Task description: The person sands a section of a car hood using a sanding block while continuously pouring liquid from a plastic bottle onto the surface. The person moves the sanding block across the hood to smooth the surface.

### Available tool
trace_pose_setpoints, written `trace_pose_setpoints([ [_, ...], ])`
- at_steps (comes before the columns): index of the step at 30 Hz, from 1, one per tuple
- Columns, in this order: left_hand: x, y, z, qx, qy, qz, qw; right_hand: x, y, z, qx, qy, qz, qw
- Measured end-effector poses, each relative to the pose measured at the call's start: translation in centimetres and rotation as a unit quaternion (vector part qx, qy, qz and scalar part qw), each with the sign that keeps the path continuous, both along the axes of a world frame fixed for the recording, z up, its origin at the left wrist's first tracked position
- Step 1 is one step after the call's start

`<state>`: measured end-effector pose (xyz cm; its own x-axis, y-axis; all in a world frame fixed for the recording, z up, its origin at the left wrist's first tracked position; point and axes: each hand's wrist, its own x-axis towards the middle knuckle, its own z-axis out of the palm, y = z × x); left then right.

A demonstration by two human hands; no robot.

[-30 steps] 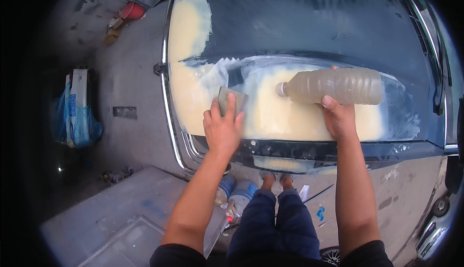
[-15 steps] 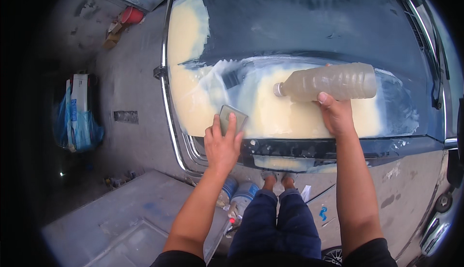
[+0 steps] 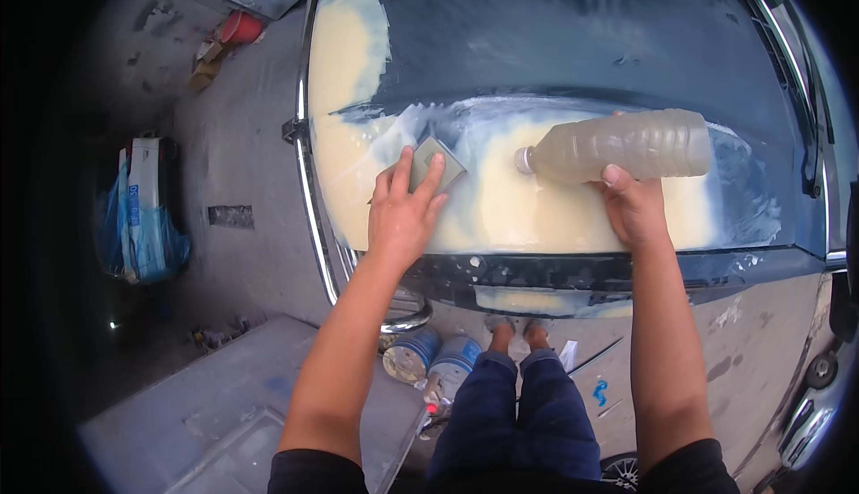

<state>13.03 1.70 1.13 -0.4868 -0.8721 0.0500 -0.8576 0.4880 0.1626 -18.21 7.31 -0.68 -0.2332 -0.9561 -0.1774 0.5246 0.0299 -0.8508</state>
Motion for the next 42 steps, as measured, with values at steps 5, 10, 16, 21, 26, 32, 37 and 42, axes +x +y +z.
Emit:
trace_pose_setpoints([
  [5, 0.5, 0.8, -0.2, -0.007, 0.001, -0.028, 1.000, -0.4, 0.4, 0.5, 0.010, -0.014, 0.004, 1.000],
  [10, 2.7, 3.5, -0.6, 0.009, -0.001, -0.012, 1.000, -0.1, 0.5, 0.2, -0.007, -0.025, -0.026, 0.999],
  [16, -0.2, -0.6, -0.5, -0.014, 0.008, -0.016, 1.000, 0.4, 0.6, 0.4, -0.018, -0.040, -0.018, 0.999],
  [21, 3.6, 4.5, -0.5, 0.004, -0.008, -0.017, 1.000, 0.0, 0.8, 0.3, -0.017, -0.035, -0.032, 0.999],
  [26, -0.7, -1.8, -0.4, -0.022, 0.019, -0.004, 1.000, 0.6, 0.5, 0.6, -0.020, -0.032, -0.021, 0.999],
  [32, 3.4, 5.1, -0.7, -0.005, -0.016, -0.014, 1.000, 0.1, 0.8, 0.4, -0.014, -0.024, -0.039, 0.999],
  [37, -0.5, -1.3, -0.5, -0.004, 0.012, 0.014, 1.000, 1.0, 0.3, 0.6, -0.025, -0.023, -0.028, 0.999],
  [42, 0.6, 5.2, -1.0, -0.020, -0.014, -0.024, 0.999, -0.2, 0.6, 0.6, -0.018, -0.028, -0.031, 0.999],
])
